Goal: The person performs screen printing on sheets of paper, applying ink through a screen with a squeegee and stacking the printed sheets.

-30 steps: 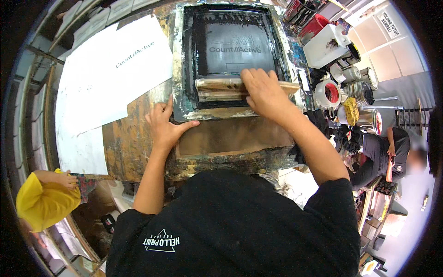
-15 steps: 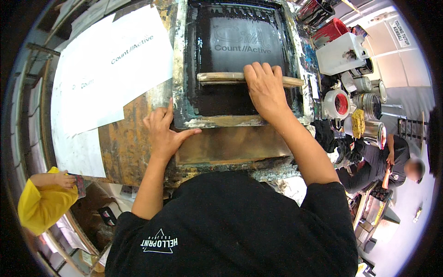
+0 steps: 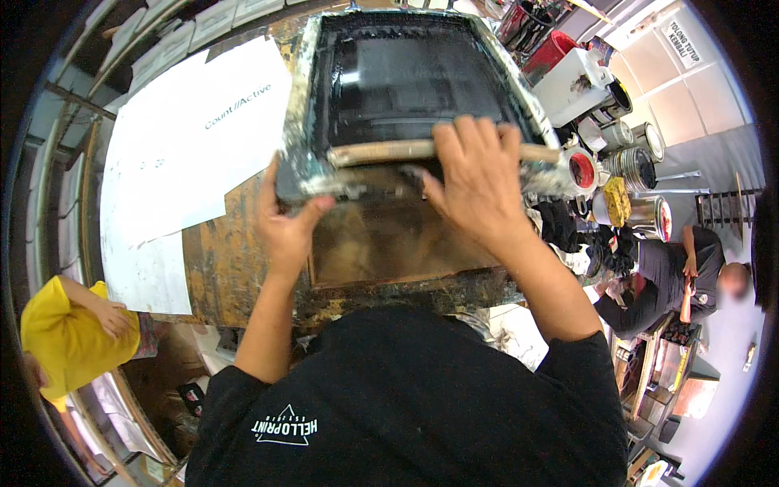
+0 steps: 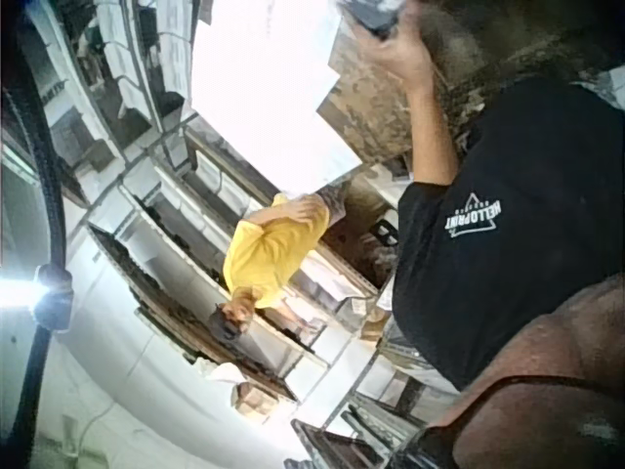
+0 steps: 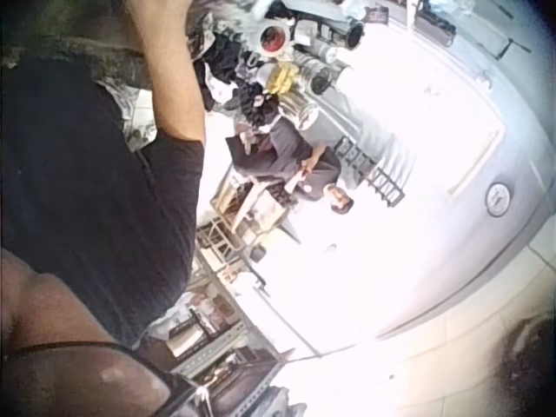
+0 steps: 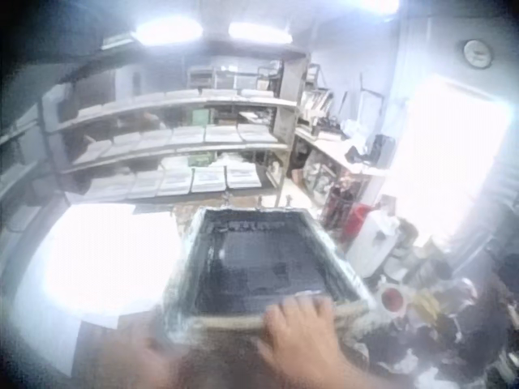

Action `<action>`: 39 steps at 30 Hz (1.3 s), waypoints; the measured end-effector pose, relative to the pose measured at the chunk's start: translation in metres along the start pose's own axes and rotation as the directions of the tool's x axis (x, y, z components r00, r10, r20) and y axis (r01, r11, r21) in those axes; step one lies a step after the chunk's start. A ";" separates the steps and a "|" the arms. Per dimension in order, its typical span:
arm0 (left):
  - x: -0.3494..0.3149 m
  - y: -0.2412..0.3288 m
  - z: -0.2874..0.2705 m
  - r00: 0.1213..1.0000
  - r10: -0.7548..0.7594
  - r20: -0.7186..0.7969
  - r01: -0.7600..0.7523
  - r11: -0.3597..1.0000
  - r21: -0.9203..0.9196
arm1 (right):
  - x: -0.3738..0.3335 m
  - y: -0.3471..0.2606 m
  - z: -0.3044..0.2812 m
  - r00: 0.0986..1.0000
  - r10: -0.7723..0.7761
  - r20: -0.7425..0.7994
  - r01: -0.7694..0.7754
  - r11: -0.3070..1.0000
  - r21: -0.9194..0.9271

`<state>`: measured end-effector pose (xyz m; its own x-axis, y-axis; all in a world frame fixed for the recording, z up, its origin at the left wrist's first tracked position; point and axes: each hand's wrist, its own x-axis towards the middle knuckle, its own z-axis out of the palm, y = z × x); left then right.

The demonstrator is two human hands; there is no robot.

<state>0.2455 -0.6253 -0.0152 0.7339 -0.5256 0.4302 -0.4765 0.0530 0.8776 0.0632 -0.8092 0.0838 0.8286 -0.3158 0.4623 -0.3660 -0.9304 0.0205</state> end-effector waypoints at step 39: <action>-0.006 -0.120 -0.255 0.847 -0.024 -0.532 0.402 0.684 0.609 | 0.133 0.061 -0.070 0.958 -0.024 -0.286 -0.004 0.995 -0.098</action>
<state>0.4220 -0.4123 -0.0693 0.8903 0.0052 0.4554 -0.3257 -0.6917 0.6446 0.1210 -0.8949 0.2087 0.6817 -0.2267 0.6957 -0.4090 -0.9065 0.1053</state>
